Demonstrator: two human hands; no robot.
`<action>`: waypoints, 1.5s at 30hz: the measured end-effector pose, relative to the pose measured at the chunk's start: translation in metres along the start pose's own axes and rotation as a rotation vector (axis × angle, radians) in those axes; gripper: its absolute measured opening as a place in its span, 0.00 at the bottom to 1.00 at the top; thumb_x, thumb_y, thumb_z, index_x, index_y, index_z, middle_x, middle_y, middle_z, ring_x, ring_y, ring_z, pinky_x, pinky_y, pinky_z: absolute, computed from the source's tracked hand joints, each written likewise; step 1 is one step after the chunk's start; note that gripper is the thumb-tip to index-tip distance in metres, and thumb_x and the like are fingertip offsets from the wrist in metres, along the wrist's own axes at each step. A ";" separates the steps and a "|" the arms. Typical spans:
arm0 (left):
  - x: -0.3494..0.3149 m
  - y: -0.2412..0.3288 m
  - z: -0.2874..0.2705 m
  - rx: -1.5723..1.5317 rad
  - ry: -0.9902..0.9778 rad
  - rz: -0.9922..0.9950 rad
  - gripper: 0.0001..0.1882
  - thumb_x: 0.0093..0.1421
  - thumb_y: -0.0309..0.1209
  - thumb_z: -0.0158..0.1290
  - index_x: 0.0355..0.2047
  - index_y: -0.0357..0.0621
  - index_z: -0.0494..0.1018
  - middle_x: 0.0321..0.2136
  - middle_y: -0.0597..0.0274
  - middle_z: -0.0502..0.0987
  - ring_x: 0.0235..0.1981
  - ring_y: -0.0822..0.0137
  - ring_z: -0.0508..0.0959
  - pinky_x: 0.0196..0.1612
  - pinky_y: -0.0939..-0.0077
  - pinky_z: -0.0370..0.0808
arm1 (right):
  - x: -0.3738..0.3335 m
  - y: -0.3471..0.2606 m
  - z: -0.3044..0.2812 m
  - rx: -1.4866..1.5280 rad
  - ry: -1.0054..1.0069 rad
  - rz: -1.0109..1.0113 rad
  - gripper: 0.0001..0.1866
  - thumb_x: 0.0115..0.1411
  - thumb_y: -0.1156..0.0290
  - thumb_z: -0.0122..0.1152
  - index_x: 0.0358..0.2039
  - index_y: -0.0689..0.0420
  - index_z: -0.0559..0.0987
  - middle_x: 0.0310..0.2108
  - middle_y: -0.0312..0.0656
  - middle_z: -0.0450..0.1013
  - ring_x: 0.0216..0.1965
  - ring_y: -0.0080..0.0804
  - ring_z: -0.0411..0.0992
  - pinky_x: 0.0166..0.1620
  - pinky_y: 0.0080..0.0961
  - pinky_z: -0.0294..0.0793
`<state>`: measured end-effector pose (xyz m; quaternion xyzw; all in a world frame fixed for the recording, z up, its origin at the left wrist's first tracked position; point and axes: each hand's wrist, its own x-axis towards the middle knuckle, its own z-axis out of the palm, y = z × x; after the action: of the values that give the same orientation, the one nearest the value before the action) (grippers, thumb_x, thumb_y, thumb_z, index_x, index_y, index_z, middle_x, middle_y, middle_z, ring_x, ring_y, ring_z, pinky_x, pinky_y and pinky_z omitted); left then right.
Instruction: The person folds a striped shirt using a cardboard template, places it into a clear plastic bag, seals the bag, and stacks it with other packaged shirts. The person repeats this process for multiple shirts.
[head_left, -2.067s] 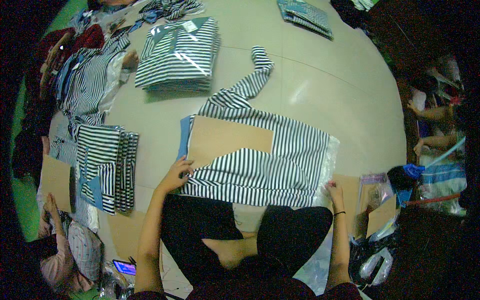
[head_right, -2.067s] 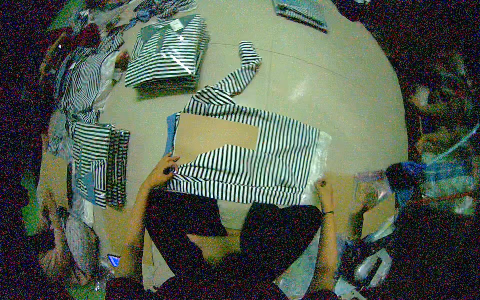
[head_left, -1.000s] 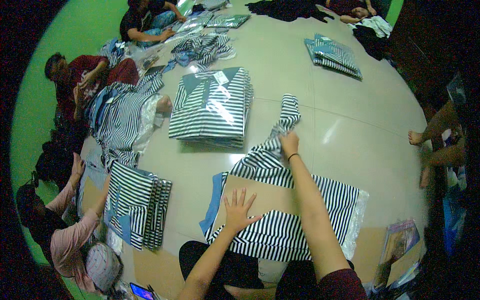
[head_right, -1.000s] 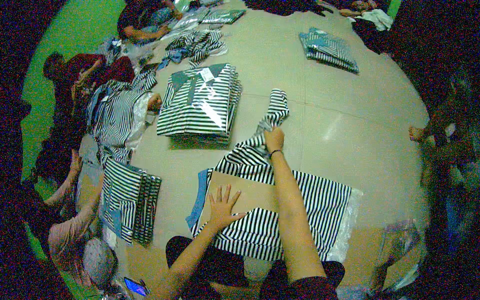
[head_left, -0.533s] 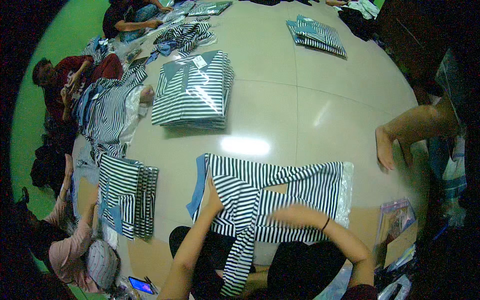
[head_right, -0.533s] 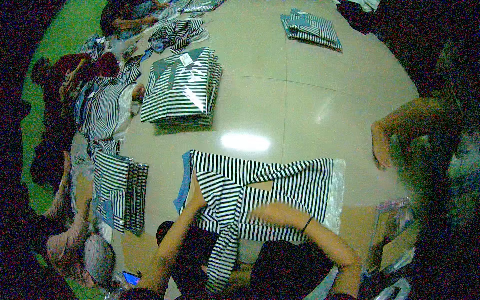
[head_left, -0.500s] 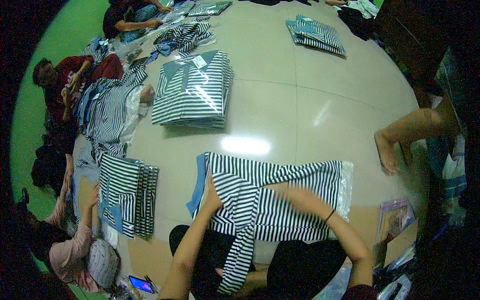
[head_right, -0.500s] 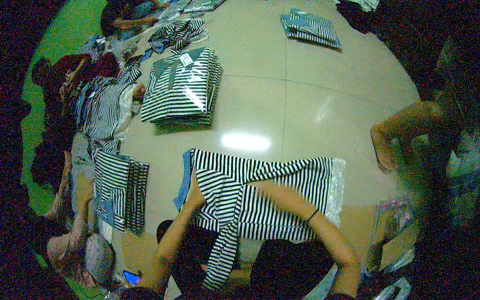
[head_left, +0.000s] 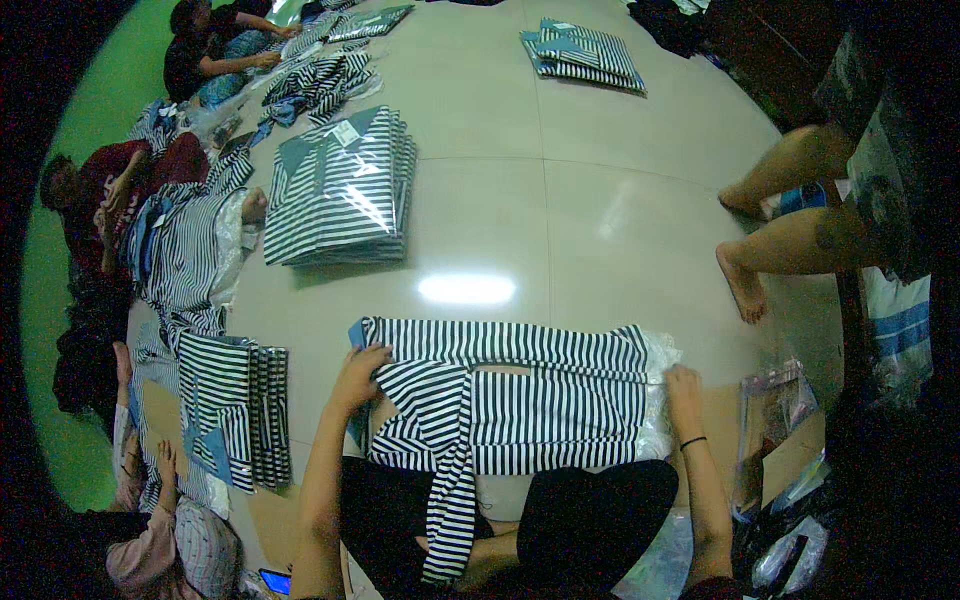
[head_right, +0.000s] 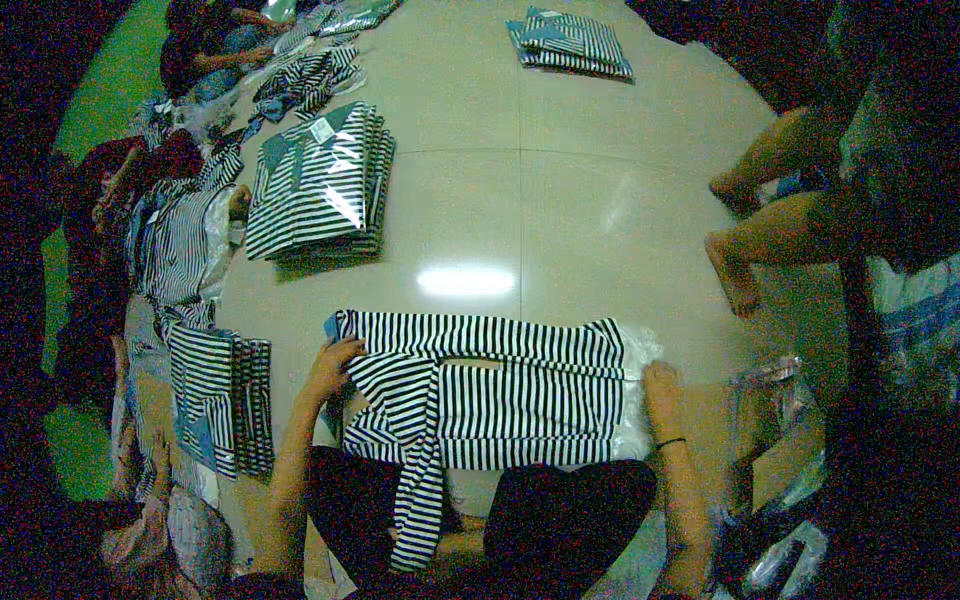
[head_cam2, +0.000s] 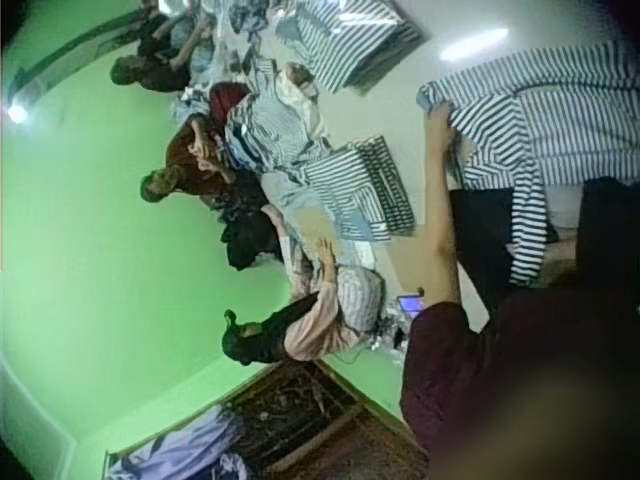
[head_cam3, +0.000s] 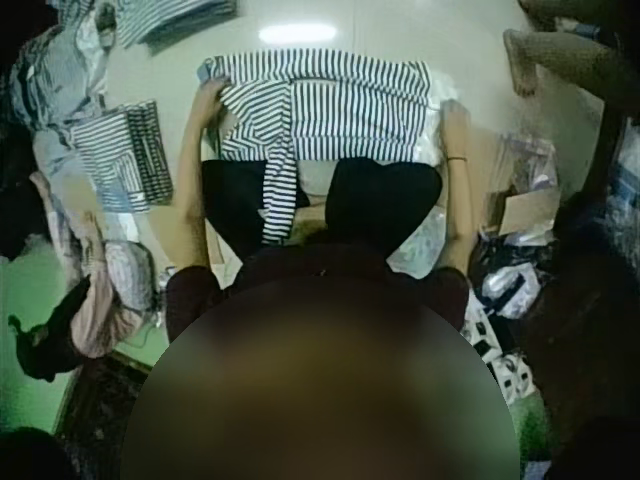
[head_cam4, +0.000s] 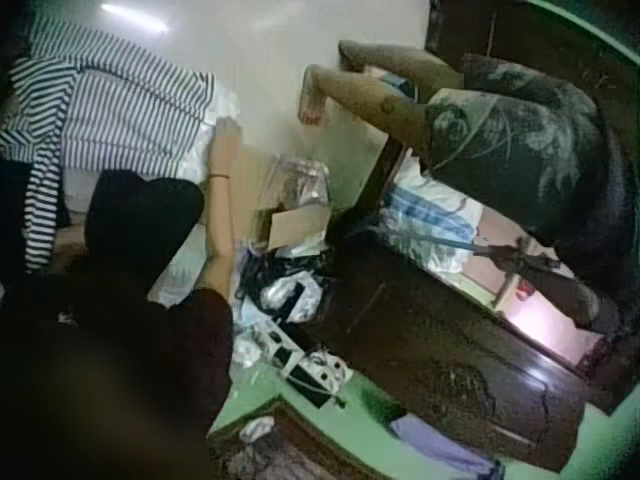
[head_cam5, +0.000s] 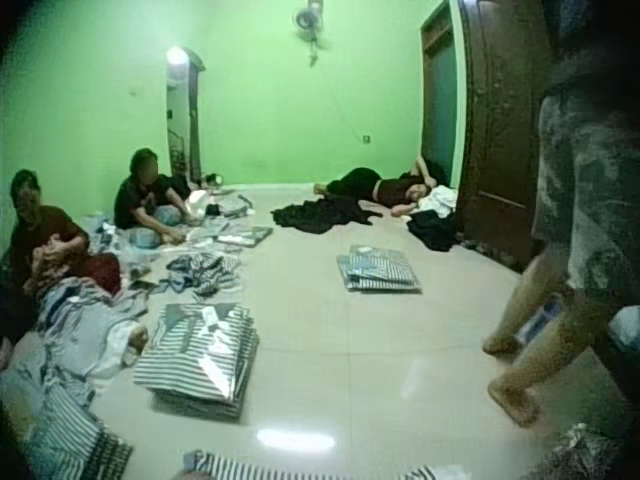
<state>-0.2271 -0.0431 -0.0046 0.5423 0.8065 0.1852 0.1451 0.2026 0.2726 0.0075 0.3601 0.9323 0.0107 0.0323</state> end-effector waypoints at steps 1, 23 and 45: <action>-0.001 0.004 -0.001 0.038 0.029 -0.006 0.15 0.38 0.19 0.42 0.30 0.40 0.69 0.38 0.57 0.71 0.45 0.59 0.66 0.52 0.63 0.55 | -0.002 -0.006 0.001 -0.039 0.059 0.116 0.14 0.47 0.76 0.44 0.37 0.54 0.69 0.46 0.48 0.60 0.49 0.42 0.57 0.52 0.36 0.52; 0.042 0.027 0.014 0.398 0.184 -0.102 0.23 0.47 0.36 0.48 0.43 0.41 0.61 0.44 0.50 0.61 0.48 0.51 0.58 0.54 0.56 0.46 | 0.100 -0.004 0.000 0.102 -0.023 0.349 0.21 0.51 0.56 0.44 0.41 0.57 0.69 0.42 0.50 0.65 0.43 0.40 0.63 0.46 0.37 0.58; -0.195 0.205 0.020 0.228 -0.332 -0.555 0.25 0.46 0.45 0.48 0.35 0.35 0.66 0.39 0.46 0.64 0.44 0.48 0.58 0.43 0.48 0.55 | -0.099 -0.210 -0.057 0.919 -0.557 -0.300 0.14 0.51 0.67 0.49 0.37 0.60 0.70 0.33 0.46 0.68 0.34 0.38 0.67 0.39 0.28 0.66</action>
<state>0.0223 -0.1509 0.0773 0.3379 0.9041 -0.0435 0.2580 0.1305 0.0507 0.0609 0.1899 0.8383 -0.4973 0.1182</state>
